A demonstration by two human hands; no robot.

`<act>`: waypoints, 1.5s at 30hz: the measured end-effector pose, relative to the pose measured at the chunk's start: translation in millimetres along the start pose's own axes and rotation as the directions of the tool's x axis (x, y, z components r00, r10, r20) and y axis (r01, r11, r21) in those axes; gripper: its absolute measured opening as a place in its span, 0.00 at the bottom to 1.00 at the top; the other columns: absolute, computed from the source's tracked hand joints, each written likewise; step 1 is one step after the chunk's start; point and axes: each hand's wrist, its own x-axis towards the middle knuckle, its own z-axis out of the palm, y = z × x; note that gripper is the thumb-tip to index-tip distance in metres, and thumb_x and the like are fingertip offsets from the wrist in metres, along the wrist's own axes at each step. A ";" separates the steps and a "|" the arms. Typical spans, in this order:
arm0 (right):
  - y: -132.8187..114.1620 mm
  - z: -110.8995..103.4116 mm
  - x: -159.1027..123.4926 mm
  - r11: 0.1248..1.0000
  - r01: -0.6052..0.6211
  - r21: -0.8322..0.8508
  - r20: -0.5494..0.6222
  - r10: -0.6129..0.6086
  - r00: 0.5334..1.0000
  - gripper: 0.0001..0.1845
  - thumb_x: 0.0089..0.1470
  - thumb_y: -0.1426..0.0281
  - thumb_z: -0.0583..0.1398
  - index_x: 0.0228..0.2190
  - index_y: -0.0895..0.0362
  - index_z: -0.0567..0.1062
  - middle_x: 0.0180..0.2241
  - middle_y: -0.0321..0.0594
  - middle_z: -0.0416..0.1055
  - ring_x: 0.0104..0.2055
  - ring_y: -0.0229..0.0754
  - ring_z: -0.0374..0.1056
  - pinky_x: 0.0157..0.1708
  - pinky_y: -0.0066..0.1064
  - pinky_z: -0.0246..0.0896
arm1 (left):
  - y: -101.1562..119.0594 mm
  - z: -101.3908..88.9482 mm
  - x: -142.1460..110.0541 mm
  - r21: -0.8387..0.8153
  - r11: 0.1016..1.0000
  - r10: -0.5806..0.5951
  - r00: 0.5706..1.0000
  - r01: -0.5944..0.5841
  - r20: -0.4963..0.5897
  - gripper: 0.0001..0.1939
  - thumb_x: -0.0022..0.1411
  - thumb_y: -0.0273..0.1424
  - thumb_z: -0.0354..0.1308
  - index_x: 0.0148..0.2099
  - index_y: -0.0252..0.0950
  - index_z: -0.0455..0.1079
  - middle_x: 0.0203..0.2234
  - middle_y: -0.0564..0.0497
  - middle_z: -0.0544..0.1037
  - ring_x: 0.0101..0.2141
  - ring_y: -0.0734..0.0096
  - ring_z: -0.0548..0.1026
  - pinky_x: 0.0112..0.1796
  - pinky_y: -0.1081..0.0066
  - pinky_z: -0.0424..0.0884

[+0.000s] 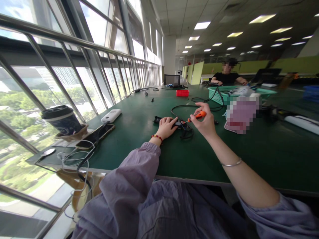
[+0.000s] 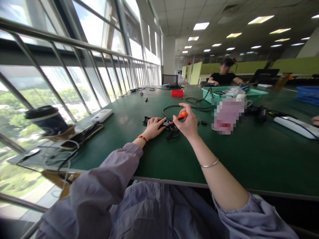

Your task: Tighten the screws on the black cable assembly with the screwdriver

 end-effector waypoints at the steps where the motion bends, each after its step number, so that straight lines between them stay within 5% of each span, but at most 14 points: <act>1: 0.3 -0.2 0.0 1.000 -0.018 -0.021 0.006 0.018 1.000 0.18 0.45 0.64 0.61 0.40 0.54 0.71 0.25 0.33 0.69 0.26 0.39 0.65 0.31 0.31 0.61 | -0.1 0.0 0.0 -0.001 1.000 0.001 1.000 -0.001 -0.001 0.26 0.66 0.39 0.49 0.65 0.45 0.57 0.54 0.46 0.66 0.56 0.55 0.57 0.58 0.56 0.51; 5: 0.9 -0.6 -0.4 0.998 -0.057 -0.033 0.055 0.059 0.997 0.09 0.50 0.62 0.57 0.25 0.54 0.72 0.24 0.36 0.71 0.25 0.40 0.66 0.30 0.31 0.60 | -0.4 0.4 0.2 0.004 1.000 0.004 1.000 -0.004 -0.003 0.27 0.66 0.40 0.49 0.65 0.44 0.57 0.54 0.46 0.66 0.55 0.56 0.57 0.58 0.57 0.50; 7: 1.2 -0.1 -0.3 1.000 -0.028 -0.005 0.057 0.028 0.998 0.08 0.48 0.64 0.58 0.31 0.54 0.73 0.26 0.36 0.72 0.26 0.39 0.66 0.30 0.31 0.61 | -0.5 0.4 0.2 0.002 1.000 0.004 1.000 -0.004 -0.002 0.27 0.66 0.39 0.49 0.65 0.43 0.57 0.54 0.46 0.66 0.55 0.55 0.57 0.58 0.56 0.51; 12: 1.8 1.9 0.4 0.997 0.062 0.035 0.011 -0.062 0.998 0.30 0.43 0.66 0.61 0.51 0.54 0.65 0.32 0.36 0.70 0.32 0.40 0.68 0.35 0.32 0.64 | -0.8 0.1 -0.3 0.001 1.000 0.008 1.000 -0.008 -0.005 0.26 0.65 0.39 0.50 0.65 0.44 0.57 0.54 0.46 0.66 0.56 0.55 0.57 0.57 0.56 0.52; 16: -1.5 1.0 0.1 0.998 -0.055 -0.039 0.041 0.056 0.998 0.13 0.48 0.62 0.59 0.36 0.53 0.72 0.21 0.33 0.67 0.25 0.40 0.66 0.31 0.32 0.61 | -1.0 0.2 -0.3 0.010 1.000 0.006 1.000 -0.006 -0.002 0.27 0.65 0.39 0.49 0.65 0.44 0.57 0.54 0.47 0.66 0.56 0.56 0.57 0.58 0.56 0.51; 19: -2.1 0.1 0.1 0.996 -0.076 -0.036 0.062 0.078 0.995 0.06 0.48 0.65 0.57 0.28 0.54 0.72 0.23 0.35 0.70 0.25 0.39 0.65 0.30 0.32 0.60 | -1.1 0.2 -0.3 0.010 1.000 0.003 1.000 -0.003 0.003 0.27 0.66 0.40 0.49 0.65 0.44 0.56 0.54 0.47 0.66 0.56 0.56 0.57 0.58 0.57 0.50; 26: 2.2 1.9 -0.1 0.998 0.004 0.064 0.052 -0.008 0.999 0.24 0.43 0.67 0.60 0.45 0.54 0.65 0.31 0.35 0.68 0.28 0.39 0.66 0.31 0.31 0.63 | -1.3 0.3 -0.3 0.005 1.000 0.007 1.000 -0.007 0.000 0.27 0.65 0.40 0.49 0.65 0.44 0.57 0.54 0.47 0.66 0.56 0.56 0.57 0.58 0.57 0.50; 32: -2.9 0.0 -0.6 0.997 -0.052 -0.050 0.073 0.056 0.996 0.08 0.50 0.62 0.57 0.27 0.54 0.72 0.26 0.36 0.71 0.26 0.39 0.66 0.31 0.31 0.60 | -1.3 0.0 -0.3 0.009 1.000 0.005 1.000 -0.005 0.000 0.27 0.65 0.40 0.49 0.65 0.43 0.57 0.54 0.46 0.66 0.56 0.55 0.57 0.57 0.57 0.51; 34: -2.9 -0.2 -0.3 0.999 -0.032 -0.022 0.069 0.033 0.997 0.08 0.48 0.65 0.58 0.31 0.54 0.72 0.29 0.37 0.72 0.27 0.39 0.66 0.31 0.31 0.61 | -1.6 0.1 -0.2 0.009 1.000 0.006 1.000 -0.006 0.003 0.27 0.65 0.40 0.49 0.65 0.43 0.57 0.54 0.46 0.66 0.56 0.55 0.57 0.58 0.57 0.51; 39: -0.9 0.5 -0.1 1.000 0.002 0.004 0.016 -0.002 1.000 0.26 0.43 0.65 0.62 0.46 0.54 0.67 0.30 0.35 0.70 0.29 0.40 0.67 0.34 0.32 0.64 | -1.8 0.5 -0.4 0.005 1.000 0.011 1.000 -0.011 -0.003 0.27 0.65 0.40 0.49 0.65 0.44 0.56 0.54 0.47 0.66 0.56 0.56 0.57 0.58 0.57 0.51; 45: -1.6 -0.3 -0.9 0.999 -0.043 -0.015 0.085 0.044 0.995 0.07 0.49 0.64 0.57 0.26 0.54 0.72 0.25 0.37 0.71 0.26 0.40 0.67 0.31 0.32 0.61 | -1.8 0.1 -0.8 0.006 1.000 0.007 1.000 -0.007 0.001 0.27 0.65 0.40 0.49 0.65 0.44 0.56 0.54 0.46 0.66 0.56 0.56 0.57 0.58 0.56 0.51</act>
